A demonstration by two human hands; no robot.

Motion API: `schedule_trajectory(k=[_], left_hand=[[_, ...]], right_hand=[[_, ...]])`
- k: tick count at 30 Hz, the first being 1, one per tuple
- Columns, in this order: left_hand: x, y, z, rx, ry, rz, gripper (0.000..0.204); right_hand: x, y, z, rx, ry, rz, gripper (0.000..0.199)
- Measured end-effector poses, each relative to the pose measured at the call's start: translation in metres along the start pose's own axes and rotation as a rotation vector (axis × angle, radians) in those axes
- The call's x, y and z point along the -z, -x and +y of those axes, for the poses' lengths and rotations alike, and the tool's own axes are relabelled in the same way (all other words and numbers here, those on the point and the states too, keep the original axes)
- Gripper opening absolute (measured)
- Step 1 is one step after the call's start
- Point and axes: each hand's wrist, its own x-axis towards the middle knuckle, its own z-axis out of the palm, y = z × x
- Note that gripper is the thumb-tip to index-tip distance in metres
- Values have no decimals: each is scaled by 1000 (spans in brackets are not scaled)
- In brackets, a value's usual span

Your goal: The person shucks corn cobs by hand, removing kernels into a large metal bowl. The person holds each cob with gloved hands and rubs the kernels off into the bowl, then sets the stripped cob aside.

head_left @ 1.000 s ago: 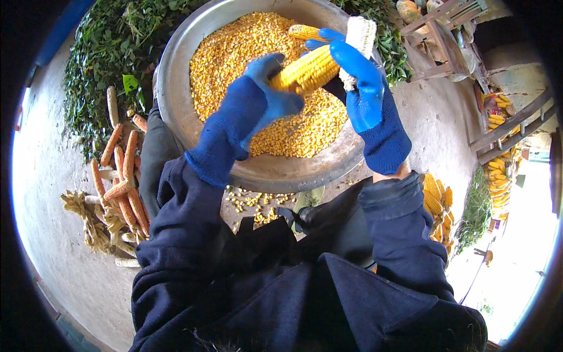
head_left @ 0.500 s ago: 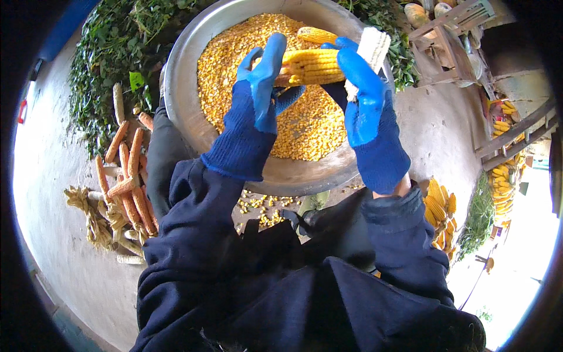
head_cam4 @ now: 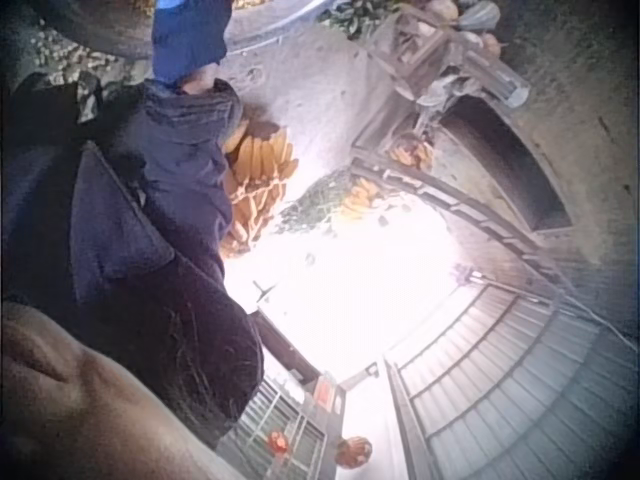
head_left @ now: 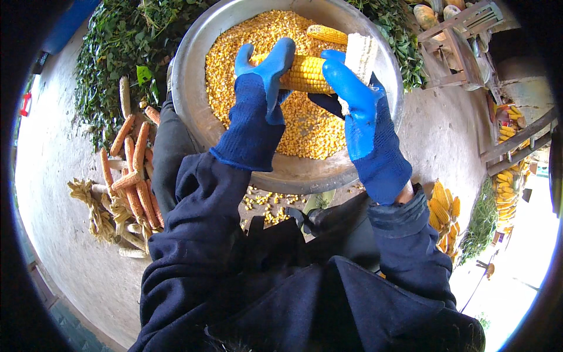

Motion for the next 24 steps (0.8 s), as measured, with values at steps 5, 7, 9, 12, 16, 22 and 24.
schedule_trajectory(k=[5,7,9,12,16,22,24], left_hand=[[8,-4,-2,-60,25,-107,71],[8,0,-2,-71,7,-151,66],[8,3,-2,-93,-19,-195,61],[12,-7,-1,-61,-2,-220,74],[11,-19,2,108,22,-213,81],[-2,-7,-4,-70,-61,-53,92],[3,-5,-4,-124,-104,-69,86]], right_hand=[[26,-7,20,162,-3,-93,39],[30,-6,24,228,-87,-133,39],[38,-10,28,210,-63,-130,39],[35,-9,24,187,-89,-115,38],[17,-5,11,114,-11,-44,36],[18,-7,15,203,51,-24,37],[22,-9,20,244,70,-67,37]])
